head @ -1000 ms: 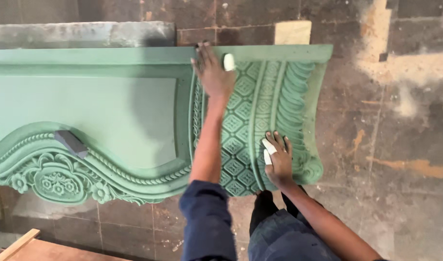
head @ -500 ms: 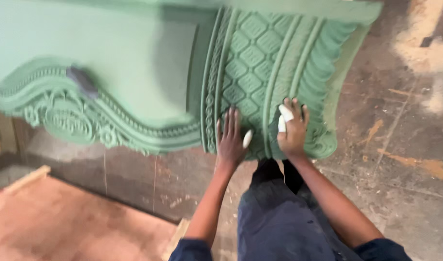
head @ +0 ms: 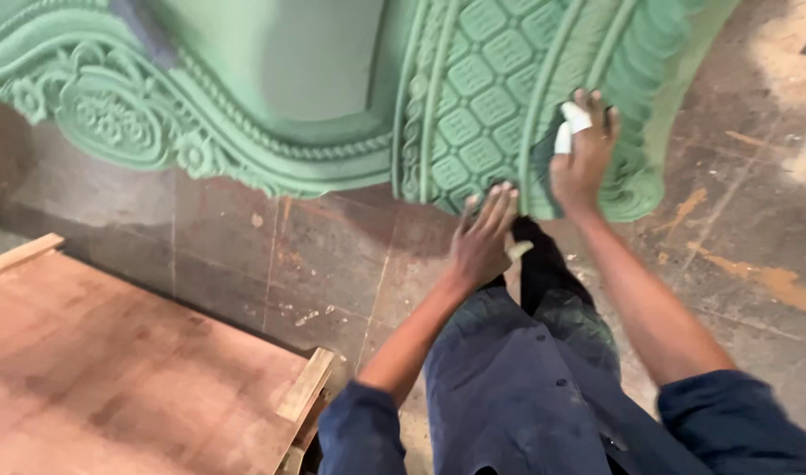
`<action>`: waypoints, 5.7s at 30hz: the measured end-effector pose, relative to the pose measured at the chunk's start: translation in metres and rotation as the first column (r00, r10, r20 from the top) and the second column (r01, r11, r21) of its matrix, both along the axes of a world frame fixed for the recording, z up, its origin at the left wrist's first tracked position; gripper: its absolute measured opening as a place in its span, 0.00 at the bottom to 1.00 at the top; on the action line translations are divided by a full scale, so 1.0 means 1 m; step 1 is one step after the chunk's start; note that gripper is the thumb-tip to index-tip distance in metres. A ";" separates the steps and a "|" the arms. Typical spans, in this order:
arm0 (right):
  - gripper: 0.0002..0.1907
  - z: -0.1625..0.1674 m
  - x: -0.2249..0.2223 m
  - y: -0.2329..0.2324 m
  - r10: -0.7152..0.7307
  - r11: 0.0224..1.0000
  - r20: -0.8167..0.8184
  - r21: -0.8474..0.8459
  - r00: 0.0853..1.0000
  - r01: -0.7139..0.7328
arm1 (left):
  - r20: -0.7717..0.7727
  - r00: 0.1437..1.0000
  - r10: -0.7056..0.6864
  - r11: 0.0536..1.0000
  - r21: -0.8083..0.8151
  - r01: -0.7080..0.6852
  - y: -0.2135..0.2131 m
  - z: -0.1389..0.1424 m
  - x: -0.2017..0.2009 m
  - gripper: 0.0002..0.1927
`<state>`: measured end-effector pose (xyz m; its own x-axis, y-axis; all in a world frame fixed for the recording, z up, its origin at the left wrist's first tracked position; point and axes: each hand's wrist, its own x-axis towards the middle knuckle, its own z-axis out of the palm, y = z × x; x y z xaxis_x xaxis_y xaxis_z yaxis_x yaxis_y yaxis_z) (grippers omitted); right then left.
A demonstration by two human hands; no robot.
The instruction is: The person sands the ornate edges and surfaces of a green-painted wooden headboard using a white sanding block. They move methodically along the carved details, applying consistent pressure to smooth the surface.
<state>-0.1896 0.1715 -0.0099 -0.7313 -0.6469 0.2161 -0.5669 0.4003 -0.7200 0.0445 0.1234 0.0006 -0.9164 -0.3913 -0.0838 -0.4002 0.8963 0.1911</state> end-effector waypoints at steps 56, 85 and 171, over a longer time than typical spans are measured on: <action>0.11 0.050 -0.051 -0.080 0.215 0.900 0.001 0.388 0.977 -0.198 | -0.380 0.681 0.625 0.779 0.362 -0.513 -0.104 0.009 -0.141 0.23; 0.06 0.066 -0.121 -0.121 0.412 0.870 -0.071 0.327 0.908 -0.369 | -0.350 0.666 0.659 0.752 0.311 -0.581 -0.097 0.003 -0.150 0.21; 0.11 0.027 -0.142 -0.144 0.247 0.889 0.068 0.380 0.967 -0.254 | -0.394 0.684 0.614 0.788 0.256 -0.560 -0.114 0.000 -0.156 0.24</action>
